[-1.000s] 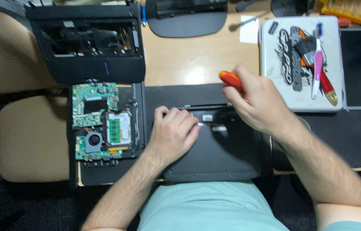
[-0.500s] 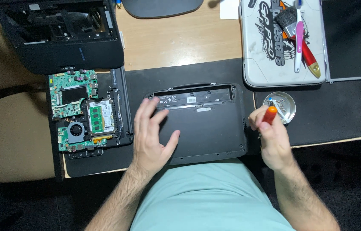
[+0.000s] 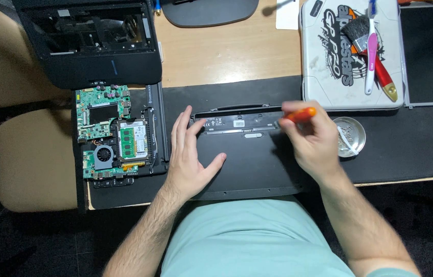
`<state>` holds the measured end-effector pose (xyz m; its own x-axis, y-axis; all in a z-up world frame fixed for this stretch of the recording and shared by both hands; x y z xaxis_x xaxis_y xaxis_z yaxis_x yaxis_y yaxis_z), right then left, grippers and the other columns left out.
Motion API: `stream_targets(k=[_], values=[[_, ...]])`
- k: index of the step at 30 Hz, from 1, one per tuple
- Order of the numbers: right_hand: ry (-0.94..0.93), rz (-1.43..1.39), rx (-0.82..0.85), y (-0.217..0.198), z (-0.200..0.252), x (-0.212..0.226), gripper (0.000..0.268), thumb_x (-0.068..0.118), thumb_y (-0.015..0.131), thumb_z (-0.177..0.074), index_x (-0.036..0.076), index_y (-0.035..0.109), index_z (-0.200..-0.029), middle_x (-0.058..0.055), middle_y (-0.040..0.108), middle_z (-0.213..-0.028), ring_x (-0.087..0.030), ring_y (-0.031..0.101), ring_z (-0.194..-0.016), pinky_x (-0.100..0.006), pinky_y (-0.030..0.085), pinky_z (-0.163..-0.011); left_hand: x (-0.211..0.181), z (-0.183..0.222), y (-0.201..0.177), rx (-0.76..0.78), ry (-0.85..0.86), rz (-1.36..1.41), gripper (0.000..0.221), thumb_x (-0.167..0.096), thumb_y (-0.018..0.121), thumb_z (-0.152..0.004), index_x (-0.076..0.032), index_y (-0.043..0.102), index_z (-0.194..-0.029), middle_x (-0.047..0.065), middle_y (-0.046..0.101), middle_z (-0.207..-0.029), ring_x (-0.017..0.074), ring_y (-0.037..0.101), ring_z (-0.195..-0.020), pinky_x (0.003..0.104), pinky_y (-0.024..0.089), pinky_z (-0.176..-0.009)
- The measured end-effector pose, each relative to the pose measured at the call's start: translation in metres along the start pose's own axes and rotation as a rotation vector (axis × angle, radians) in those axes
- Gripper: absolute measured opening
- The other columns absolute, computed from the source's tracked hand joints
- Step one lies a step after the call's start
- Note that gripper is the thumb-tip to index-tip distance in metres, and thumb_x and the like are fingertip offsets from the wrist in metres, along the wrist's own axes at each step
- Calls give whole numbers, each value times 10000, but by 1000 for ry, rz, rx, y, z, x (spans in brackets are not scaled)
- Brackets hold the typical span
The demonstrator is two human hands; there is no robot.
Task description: Assembling a laptop by attaching the screen to the base and securing components with a screwdriver.
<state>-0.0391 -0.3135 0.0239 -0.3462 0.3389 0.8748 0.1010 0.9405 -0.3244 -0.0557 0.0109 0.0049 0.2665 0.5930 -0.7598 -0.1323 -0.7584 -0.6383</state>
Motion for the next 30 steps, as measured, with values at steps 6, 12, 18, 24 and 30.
stream_targets(k=[6, 12, 18, 24, 30], values=[[-196, 265, 85, 30, -16, -39, 692, 5, 769, -1221, 88, 338, -1757, -161, 846, -1196, -337, 867, -1008, -503, 718, -918, 5, 1, 2, 4, 5, -49, 672, -362, 934, -1046, -72, 676, -1595, 317, 252, -1941, 627, 235, -1805, 806, 311, -1408], [-150, 361, 132, 32, -14, -37, 619, 27, 759, -1225, 186, 405, -1708, -69, 809, -1209, -286, 848, -1072, -483, 738, -1010, 6, -1, 3, -10, 8, -46, 572, -359, 911, -1063, -91, 721, -1532, 295, 281, -1915, 613, 259, -1795, 792, 338, -1402], [-157, 385, 129, 32, -12, -37, 621, 17, 764, -1218, 183, 421, -1709, -71, 799, -1202, -287, 846, -1086, -488, 742, -1017, 7, 0, 4, -19, 12, -43, 558, -361, 913, -1064, -93, 734, -1519, 294, 295, -1905, 612, 272, -1791, 792, 357, -1391], [-174, 390, 139, 30, -12, -39, 629, 15, 767, -1210, 180, 422, -1709, -69, 797, -1199, -288, 847, -1082, -496, 748, -1010, 4, 0, 2, -18, 9, -34, 552, -341, 912, -1066, -80, 736, -1520, 305, 302, -1898, 621, 272, -1786, 804, 357, -1381], [-193, 379, 140, 32, -16, -33, 649, -12, 775, -1186, 176, 427, -1700, -66, 797, -1179, -287, 852, -1060, -487, 753, -992, 2, -1, 0, -12, 3, -48, 564, -351, 913, -1064, -86, 740, -1531, 309, 306, -1903, 616, 274, -1791, 805, 362, -1380]])
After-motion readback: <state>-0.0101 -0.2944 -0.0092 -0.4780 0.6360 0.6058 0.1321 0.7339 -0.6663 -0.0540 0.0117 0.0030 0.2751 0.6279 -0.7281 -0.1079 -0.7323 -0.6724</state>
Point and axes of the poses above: each hand's wrist, its own z-axis away from the middle knuckle, its own y-axis out of the palm, x = y × z, the point moved 2 cm from there along -z, towards the middle knuckle
